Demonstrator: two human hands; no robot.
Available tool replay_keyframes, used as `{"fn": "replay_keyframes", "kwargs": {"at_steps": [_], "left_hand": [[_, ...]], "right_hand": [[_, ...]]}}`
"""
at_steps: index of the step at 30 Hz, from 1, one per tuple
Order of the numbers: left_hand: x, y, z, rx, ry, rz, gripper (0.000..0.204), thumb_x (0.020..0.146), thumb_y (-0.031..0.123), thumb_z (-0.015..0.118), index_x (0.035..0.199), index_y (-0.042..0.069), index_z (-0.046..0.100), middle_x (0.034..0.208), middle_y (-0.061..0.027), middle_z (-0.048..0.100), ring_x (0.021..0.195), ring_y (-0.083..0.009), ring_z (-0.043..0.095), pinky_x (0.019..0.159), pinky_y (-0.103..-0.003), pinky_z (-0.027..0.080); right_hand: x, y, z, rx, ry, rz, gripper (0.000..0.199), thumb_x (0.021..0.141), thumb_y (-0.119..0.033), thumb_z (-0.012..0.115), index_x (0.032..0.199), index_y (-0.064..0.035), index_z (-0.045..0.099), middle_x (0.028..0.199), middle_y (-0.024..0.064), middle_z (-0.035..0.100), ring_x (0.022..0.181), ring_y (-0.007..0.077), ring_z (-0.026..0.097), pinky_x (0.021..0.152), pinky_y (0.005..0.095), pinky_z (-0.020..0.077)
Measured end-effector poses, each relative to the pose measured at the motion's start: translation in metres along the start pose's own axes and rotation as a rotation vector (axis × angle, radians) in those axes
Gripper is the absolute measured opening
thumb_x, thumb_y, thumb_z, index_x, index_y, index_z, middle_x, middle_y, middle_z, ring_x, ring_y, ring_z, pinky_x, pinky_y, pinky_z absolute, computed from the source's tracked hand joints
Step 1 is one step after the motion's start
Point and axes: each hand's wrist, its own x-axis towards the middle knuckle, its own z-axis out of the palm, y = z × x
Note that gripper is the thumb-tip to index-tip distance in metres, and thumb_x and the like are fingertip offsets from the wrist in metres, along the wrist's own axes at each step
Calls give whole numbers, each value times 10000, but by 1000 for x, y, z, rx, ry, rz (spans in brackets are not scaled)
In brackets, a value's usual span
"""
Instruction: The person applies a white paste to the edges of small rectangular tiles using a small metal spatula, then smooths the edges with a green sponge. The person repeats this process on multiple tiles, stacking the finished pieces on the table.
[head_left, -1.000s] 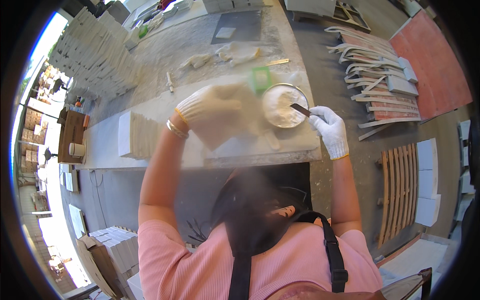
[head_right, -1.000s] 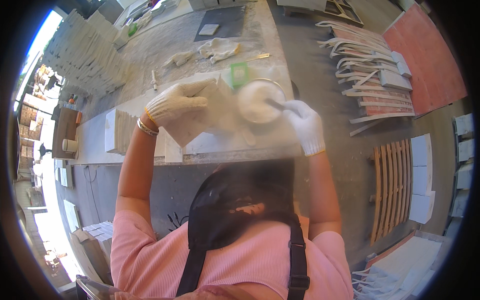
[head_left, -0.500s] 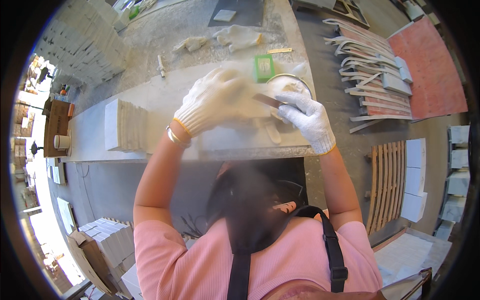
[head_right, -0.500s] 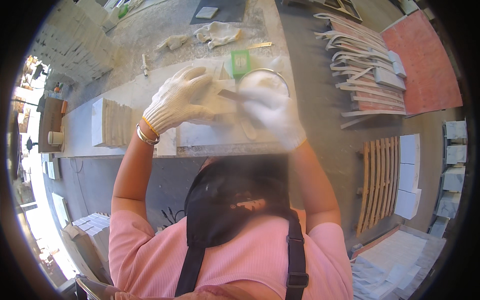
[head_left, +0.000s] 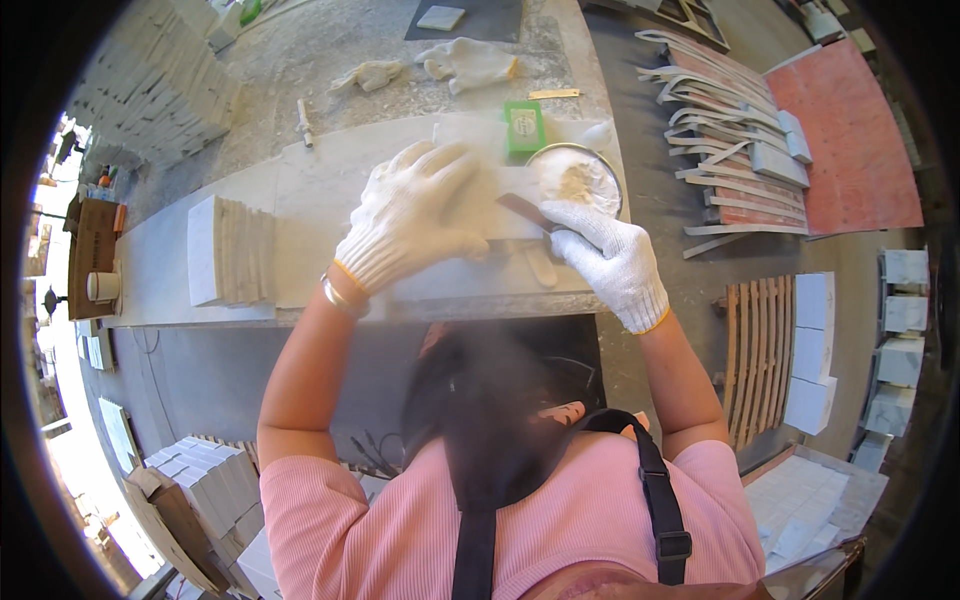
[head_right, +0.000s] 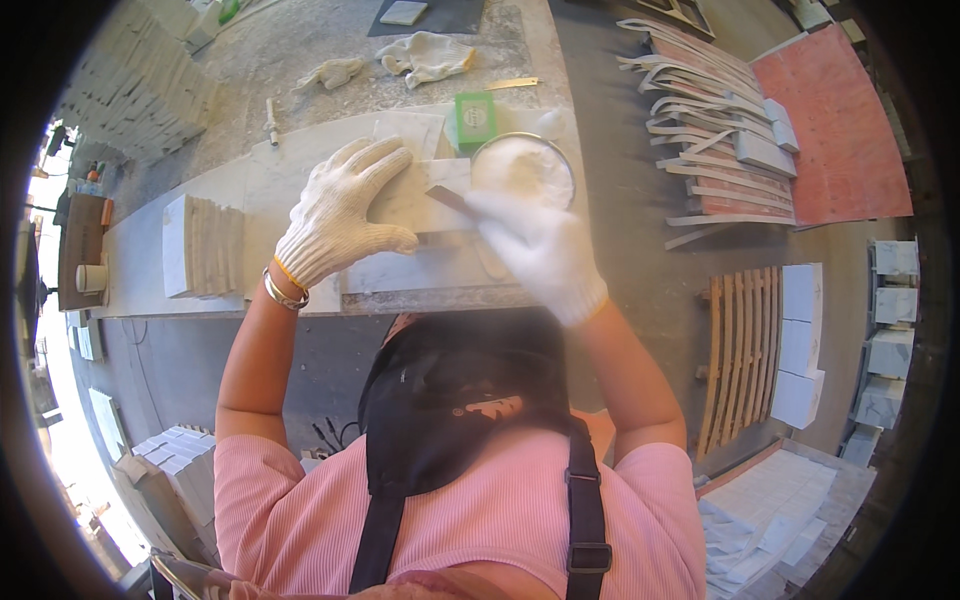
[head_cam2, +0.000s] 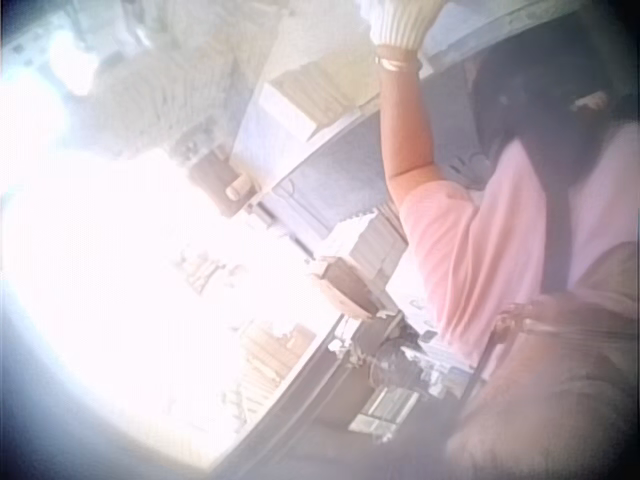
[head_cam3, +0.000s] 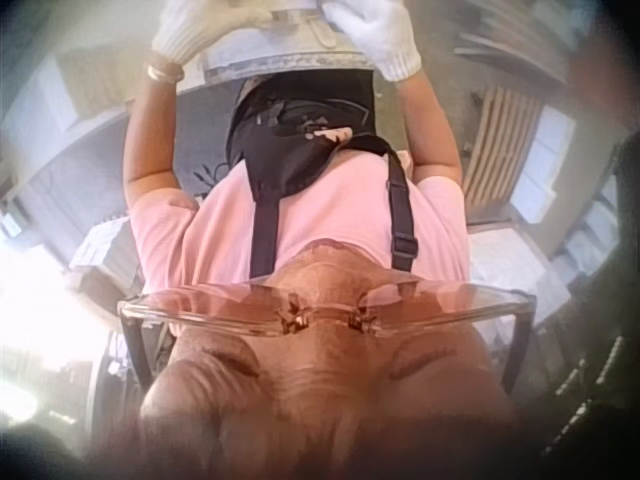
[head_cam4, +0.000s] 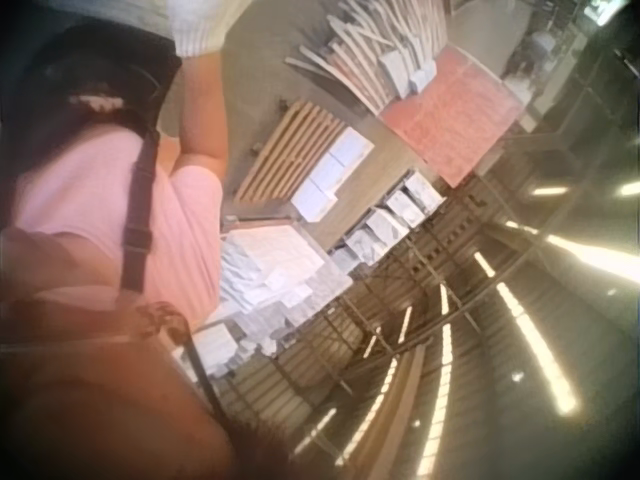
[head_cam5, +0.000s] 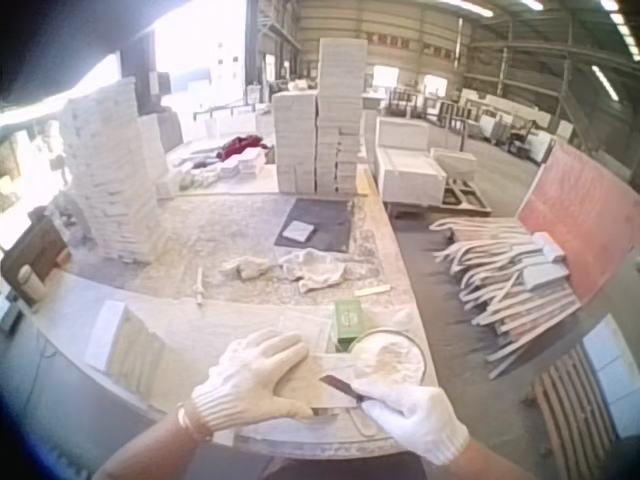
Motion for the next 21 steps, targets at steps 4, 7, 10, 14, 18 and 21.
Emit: {"fn": "replay_keyframes", "kwargs": {"at_steps": [4,7,10,14,18,21], "left_hand": [[0,-1,2,-10,6,-11,921,607,442,899,1404,63,636,1516,-140,583,1427,-389,487,1173,-514,383],[-1,-1,4,-10,7,-18,926,606,439,899,1411,65,633,1525,-138,577,1435,-391,478,1181,-516,377],[0,-3,4,-6,0,-15,932,605,437,900,1418,69,631,1533,-132,573,1439,-393,473,1186,-519,373],[-1,-3,4,6,-1,-16,934,604,433,901,1423,74,630,1533,-123,575,1439,-392,474,1185,-518,374],[0,-1,3,12,1,-18,933,604,434,902,1423,77,633,1530,-115,580,1440,-386,476,1180,-515,378],[0,0,3,5,-1,-19,938,602,442,904,1424,78,633,1529,-114,582,1440,-384,477,1178,-515,379]], "right_hand": [[-5,-1,-2,4,-16,30,374,931,-23,725,1304,-29,741,1080,113,808,934,113,742,858,288,588],[-8,-3,-4,-7,-33,50,382,934,-21,720,1316,-30,735,1046,114,809,898,100,733,834,283,591],[-7,-3,-5,10,-35,56,381,939,-20,714,1319,-32,735,1023,106,809,859,92,721,801,280,592],[4,2,-4,45,-55,51,380,941,-16,707,1319,-31,736,1015,90,804,826,94,713,779,282,591],[9,5,0,113,-66,70,378,942,-14,704,1319,-30,736,1013,89,799,830,93,714,776,281,589],[3,2,0,75,-68,75,380,941,-15,707,1320,-30,733,1025,97,799,864,88,717,793,279,586]]}}
